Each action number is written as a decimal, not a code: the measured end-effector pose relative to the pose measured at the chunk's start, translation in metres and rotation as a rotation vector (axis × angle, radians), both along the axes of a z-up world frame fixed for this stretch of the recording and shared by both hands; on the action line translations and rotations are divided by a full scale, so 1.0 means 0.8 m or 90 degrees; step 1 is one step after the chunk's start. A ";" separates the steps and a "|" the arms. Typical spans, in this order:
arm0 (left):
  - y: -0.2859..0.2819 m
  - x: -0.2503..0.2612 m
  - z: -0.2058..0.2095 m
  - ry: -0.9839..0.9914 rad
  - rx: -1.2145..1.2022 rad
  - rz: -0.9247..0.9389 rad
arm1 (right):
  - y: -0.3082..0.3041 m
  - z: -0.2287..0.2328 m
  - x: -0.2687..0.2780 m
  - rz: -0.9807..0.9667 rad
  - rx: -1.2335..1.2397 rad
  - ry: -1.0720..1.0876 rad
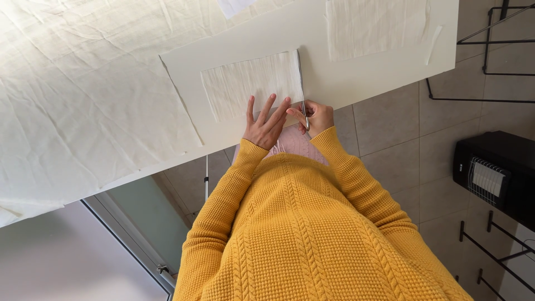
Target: Cutting pieces of fabric according to a paper template using scissors.
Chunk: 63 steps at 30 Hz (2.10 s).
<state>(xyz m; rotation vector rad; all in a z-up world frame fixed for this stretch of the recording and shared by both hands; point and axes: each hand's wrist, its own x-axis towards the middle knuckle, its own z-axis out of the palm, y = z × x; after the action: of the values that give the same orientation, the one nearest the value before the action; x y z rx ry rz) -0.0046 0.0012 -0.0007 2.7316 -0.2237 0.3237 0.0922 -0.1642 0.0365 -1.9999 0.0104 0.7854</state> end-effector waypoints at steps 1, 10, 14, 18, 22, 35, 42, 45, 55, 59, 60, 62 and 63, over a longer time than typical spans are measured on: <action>0.000 0.000 0.001 0.002 -0.003 0.000 | 0.000 0.000 -0.001 0.000 -0.009 -0.001; 0.000 -0.005 0.003 0.041 -0.040 0.011 | -0.008 -0.014 0.001 -0.044 0.010 0.019; 0.005 -0.019 0.010 0.068 -0.034 0.011 | -0.019 0.000 0.018 -0.059 0.030 -0.022; 0.032 -0.031 0.003 0.042 -0.048 0.061 | -0.034 0.024 0.040 0.002 -0.067 -0.130; 0.109 0.007 0.057 0.059 -0.061 0.374 | -0.055 0.024 0.055 0.133 -0.266 -0.297; 0.153 0.030 0.143 0.116 -0.471 0.117 | -0.050 -0.016 0.040 0.211 -0.416 -0.382; 0.153 0.050 0.223 0.176 -0.464 0.001 | -0.028 0.006 0.042 0.206 -0.458 -0.416; 0.177 0.036 0.230 0.156 -0.536 -0.031 | -0.017 0.020 0.046 0.232 -0.289 -0.421; 0.232 -0.018 0.226 0.185 -0.682 0.140 | 0.131 -0.023 0.027 0.295 0.602 0.330; 0.238 -0.026 0.241 0.224 -0.701 0.223 | 0.160 -0.018 -0.001 0.184 0.849 0.609; 0.241 -0.028 0.234 0.200 -0.695 0.208 | 0.166 -0.003 0.001 0.170 0.817 0.522; 0.245 -0.027 0.232 0.171 -0.688 0.196 | 0.172 -0.007 -0.001 0.162 0.783 0.438; 0.245 -0.025 0.234 0.170 -0.703 0.199 | 0.172 -0.028 -0.004 0.174 0.653 0.346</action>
<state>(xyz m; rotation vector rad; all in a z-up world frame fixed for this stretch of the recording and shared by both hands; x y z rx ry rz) -0.0248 0.1974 0.1867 1.6668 0.3644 0.0965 0.0887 -0.0262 0.0139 -0.7988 -0.2955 1.1792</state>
